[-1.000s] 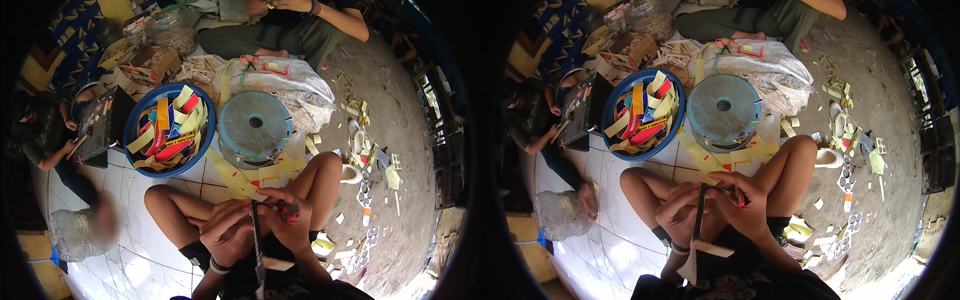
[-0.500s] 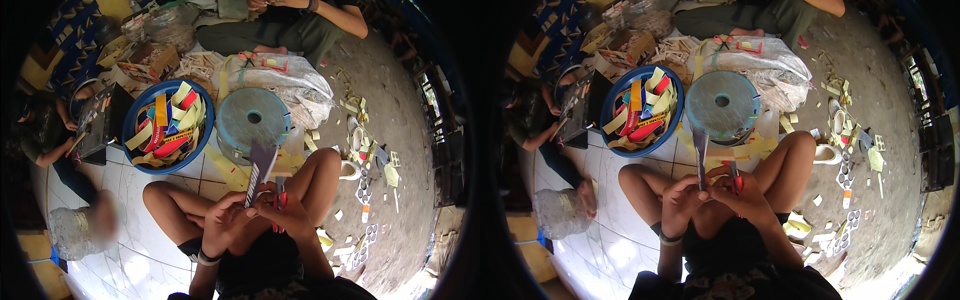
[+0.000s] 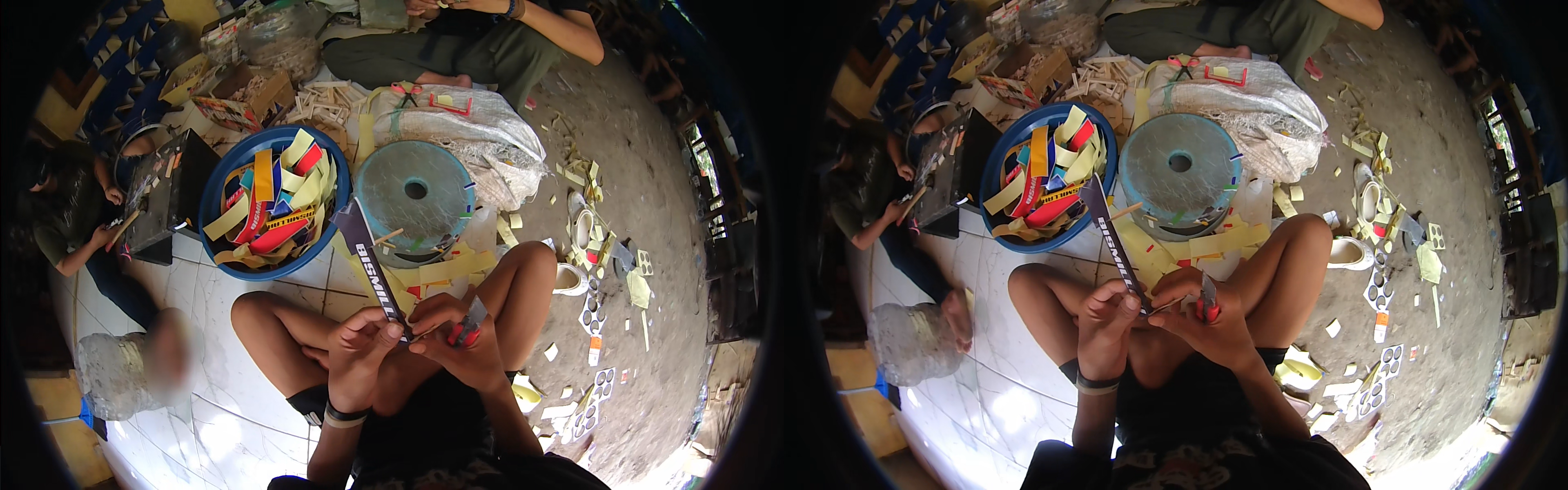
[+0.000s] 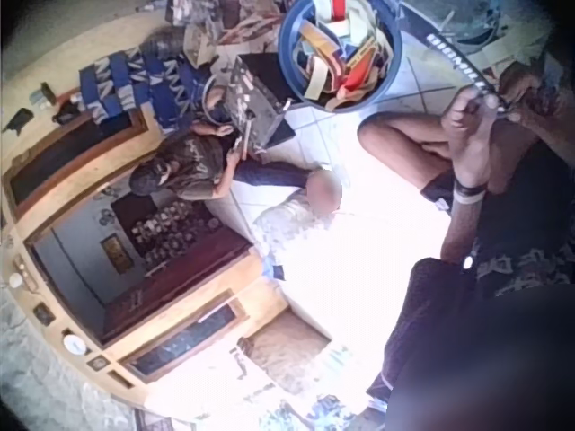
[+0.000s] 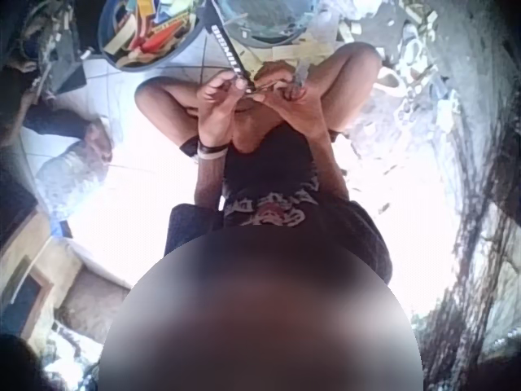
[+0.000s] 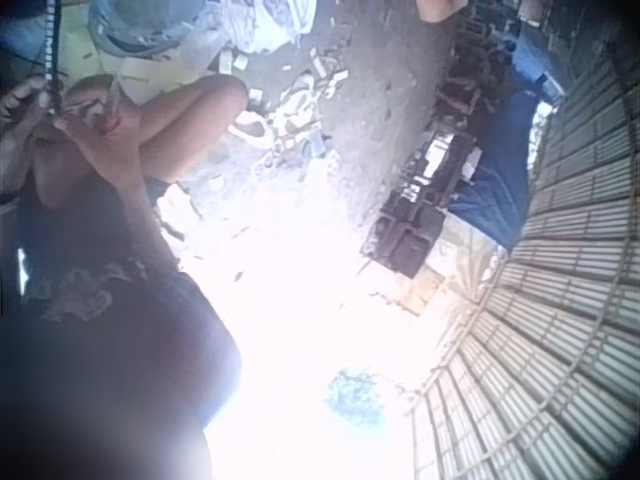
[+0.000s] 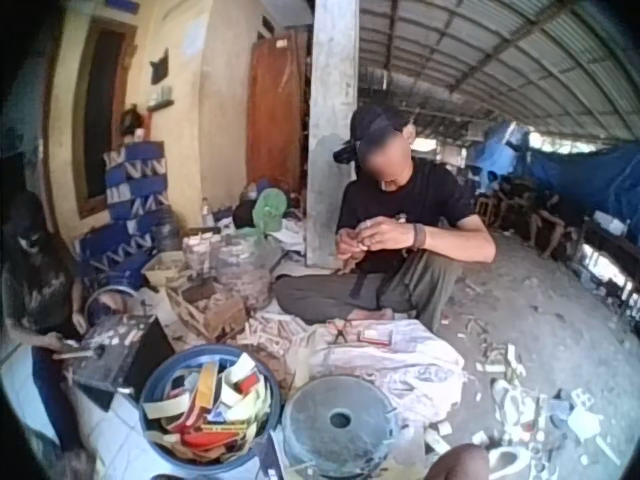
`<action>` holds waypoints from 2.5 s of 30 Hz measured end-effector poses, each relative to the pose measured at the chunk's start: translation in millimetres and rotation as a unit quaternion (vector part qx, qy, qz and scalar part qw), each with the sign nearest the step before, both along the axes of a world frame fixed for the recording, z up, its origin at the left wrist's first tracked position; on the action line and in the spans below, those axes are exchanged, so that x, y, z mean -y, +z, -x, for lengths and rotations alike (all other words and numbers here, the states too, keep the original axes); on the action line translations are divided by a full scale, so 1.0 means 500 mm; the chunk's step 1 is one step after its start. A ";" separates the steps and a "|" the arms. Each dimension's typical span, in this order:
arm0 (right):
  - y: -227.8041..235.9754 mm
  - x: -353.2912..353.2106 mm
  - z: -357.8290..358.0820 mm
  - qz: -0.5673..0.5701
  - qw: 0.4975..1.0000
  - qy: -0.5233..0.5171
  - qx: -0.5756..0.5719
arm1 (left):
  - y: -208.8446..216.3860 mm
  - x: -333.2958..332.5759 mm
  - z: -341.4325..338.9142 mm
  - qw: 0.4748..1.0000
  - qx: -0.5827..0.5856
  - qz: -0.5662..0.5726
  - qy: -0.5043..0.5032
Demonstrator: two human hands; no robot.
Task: The person sits on the floor and uses a red utility knife to cut strips of colored tape into smaller pieces. They hold the tape with one hand and cut with the other, placing the cut pieces into a blue basin.
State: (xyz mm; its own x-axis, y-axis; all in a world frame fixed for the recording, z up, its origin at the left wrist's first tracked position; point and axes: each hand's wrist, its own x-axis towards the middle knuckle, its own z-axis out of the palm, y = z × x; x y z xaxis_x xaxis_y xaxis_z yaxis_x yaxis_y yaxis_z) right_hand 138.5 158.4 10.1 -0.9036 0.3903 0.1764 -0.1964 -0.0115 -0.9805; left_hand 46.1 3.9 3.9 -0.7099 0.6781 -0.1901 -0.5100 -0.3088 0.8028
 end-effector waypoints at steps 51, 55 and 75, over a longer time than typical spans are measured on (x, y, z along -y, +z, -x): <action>-0.015 0.051 0.009 0.448 0.891 -0.021 0.062 | 0.042 0.004 -0.019 0.817 -0.498 0.195 0.215; -0.010 0.058 0.000 0.383 0.918 -0.034 0.099 | 0.047 0.001 0.020 0.819 -0.532 0.146 0.154; -0.023 0.040 -0.021 0.400 0.911 0.051 0.089 | 0.046 0.030 0.043 0.964 -0.246 0.092 -0.042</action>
